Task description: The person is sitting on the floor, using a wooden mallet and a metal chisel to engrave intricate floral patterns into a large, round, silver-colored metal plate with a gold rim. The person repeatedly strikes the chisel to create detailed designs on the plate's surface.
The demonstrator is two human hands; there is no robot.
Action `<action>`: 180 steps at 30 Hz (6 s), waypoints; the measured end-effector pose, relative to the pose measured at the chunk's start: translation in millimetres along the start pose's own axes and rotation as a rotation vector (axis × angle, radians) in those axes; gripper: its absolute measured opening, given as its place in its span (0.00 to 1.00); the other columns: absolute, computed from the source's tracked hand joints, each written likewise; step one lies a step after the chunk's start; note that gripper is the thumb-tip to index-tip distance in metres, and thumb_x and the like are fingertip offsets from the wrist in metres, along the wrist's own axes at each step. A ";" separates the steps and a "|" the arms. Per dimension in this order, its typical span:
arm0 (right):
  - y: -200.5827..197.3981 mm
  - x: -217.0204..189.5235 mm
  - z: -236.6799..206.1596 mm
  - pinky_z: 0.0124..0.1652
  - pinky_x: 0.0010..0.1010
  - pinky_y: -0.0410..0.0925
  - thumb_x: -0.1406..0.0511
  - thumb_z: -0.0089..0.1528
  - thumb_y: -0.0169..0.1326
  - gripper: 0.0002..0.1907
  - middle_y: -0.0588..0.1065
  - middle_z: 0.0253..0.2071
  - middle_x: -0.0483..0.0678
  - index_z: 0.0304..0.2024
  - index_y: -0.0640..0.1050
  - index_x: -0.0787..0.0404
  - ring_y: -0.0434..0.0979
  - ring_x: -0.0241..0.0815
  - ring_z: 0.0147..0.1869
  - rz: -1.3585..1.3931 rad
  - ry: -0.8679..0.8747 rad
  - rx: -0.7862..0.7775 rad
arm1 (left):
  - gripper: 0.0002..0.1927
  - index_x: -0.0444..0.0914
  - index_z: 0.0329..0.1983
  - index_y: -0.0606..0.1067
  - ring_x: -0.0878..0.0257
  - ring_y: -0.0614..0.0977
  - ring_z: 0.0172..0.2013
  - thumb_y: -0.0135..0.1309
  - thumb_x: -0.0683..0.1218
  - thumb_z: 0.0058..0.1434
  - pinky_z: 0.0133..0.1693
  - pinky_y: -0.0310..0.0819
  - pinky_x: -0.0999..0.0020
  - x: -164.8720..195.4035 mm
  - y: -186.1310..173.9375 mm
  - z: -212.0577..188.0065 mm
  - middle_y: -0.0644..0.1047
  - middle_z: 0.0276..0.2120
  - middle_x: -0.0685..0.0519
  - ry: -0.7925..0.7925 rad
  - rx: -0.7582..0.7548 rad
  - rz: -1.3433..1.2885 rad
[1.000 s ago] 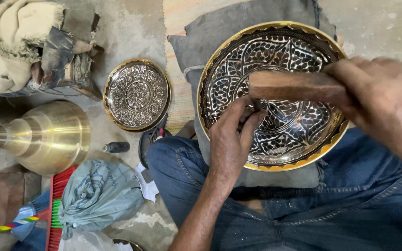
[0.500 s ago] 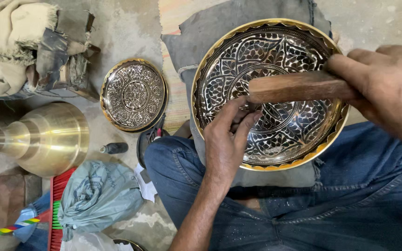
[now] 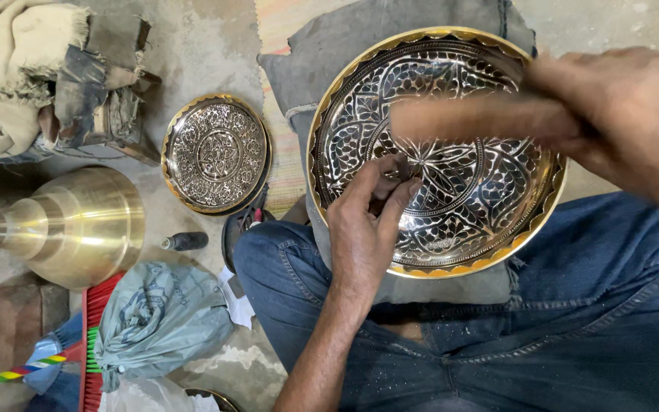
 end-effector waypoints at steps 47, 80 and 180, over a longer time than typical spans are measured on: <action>-2.8 -14.1 1.3 0.43 0.32 0.76 0.51 0.63 0.55 0.21 0.79 0.36 0.44 0.54 0.72 0.51 0.84 0.39 0.41 -0.054 -0.116 -0.058 | 0.14 0.36 0.55 0.75 0.64 0.87 0.41 0.60 0.42 0.68 0.38 0.86 0.71 -7.8 1.8 -2.6 0.84 0.42 0.48 0.053 -0.003 0.047; 2.0 -12.9 1.5 0.44 0.34 0.76 0.54 0.61 0.58 0.19 0.79 0.35 0.44 0.52 0.72 0.51 0.84 0.38 0.39 -0.046 -0.064 -0.166 | 0.14 0.36 0.54 0.76 0.63 0.88 0.40 0.60 0.43 0.67 0.37 0.87 0.69 -15.0 4.7 -0.7 0.84 0.39 0.48 -0.019 -0.038 0.068; 25.3 -2.9 11.1 0.41 0.38 0.75 0.69 0.52 0.64 0.26 0.79 0.36 0.55 0.53 0.72 0.66 0.84 0.47 0.40 0.566 -0.010 0.128 | 0.16 0.36 0.57 0.76 0.60 0.87 0.49 0.59 0.43 0.67 0.48 0.88 0.68 -14.3 3.2 12.4 0.82 0.48 0.47 0.012 -0.033 0.015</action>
Point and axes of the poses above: each hand's wrist, its own z-axis towards the middle knuckle, its own y-axis out of the palm, x = y × z, the point moved 2 cm from there along z, towards the middle knuckle
